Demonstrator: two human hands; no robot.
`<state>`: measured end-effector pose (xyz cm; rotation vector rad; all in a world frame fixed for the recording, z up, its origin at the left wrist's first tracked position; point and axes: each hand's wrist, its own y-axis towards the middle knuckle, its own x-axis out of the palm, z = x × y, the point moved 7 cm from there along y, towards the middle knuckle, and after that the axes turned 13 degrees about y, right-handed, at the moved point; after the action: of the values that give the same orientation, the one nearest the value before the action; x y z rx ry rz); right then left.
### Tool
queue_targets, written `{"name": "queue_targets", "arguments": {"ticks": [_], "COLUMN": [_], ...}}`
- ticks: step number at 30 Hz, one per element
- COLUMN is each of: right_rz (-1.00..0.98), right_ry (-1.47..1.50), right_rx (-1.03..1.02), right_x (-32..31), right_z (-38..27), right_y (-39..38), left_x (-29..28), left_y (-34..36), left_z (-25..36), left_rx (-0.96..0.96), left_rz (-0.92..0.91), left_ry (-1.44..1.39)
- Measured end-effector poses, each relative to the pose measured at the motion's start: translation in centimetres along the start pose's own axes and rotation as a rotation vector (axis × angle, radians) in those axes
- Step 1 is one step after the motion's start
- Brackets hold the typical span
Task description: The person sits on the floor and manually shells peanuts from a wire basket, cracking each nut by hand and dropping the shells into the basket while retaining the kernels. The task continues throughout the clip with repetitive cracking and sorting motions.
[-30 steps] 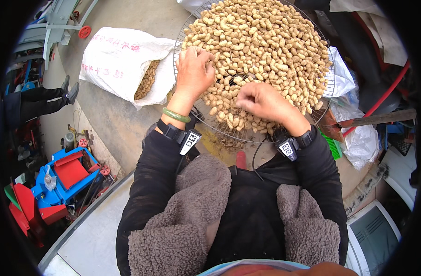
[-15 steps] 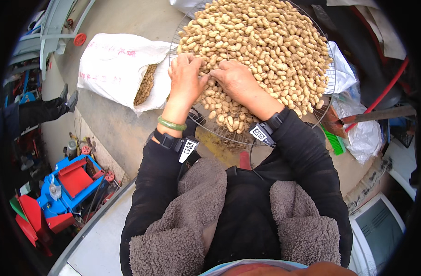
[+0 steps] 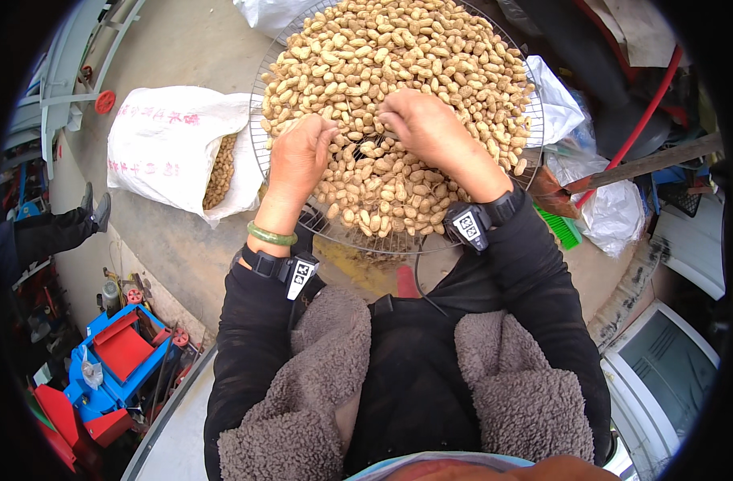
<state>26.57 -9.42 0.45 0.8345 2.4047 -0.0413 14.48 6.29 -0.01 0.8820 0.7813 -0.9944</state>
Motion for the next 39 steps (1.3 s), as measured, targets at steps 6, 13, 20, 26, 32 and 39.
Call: {"name": "queue_targets", "arguments": {"ticks": [6,13,20,26,32,39], "right_rz": [0.05,0.135,0.171,0.119,0.064,0.324], "right_ry": [-0.063,-0.237,0.136,0.497,1.095,0.601], "right_rx": [0.3,0.212,0.089,0.09,0.369,0.17], "right_x": [-8.5,-9.5,-6.4,-1.8,0.7,-8.1], "right_z": [4.6,7.2,3.3,-0.3,0.7,3.8], "right_y": [-3.4,-4.9,-3.8,-3.8,-4.0,-3.8], "left_x": [1.2,2.1,6.5,6.8,6.1,5.9], "left_y": [0.5,0.6,0.2,-0.3,-0.8,-0.7], "left_z": [0.0,1.1,1.4,5.1,4.9,4.2], "left_rx": [-0.141,-0.163,-0.608,-0.409,-0.322,-0.382], "left_rz": [-0.02,-0.012,-0.379,-0.682,-0.693,-0.541], "left_ry": [-0.312,-0.227,-1.062,-1.064,-1.086,-1.196]}}
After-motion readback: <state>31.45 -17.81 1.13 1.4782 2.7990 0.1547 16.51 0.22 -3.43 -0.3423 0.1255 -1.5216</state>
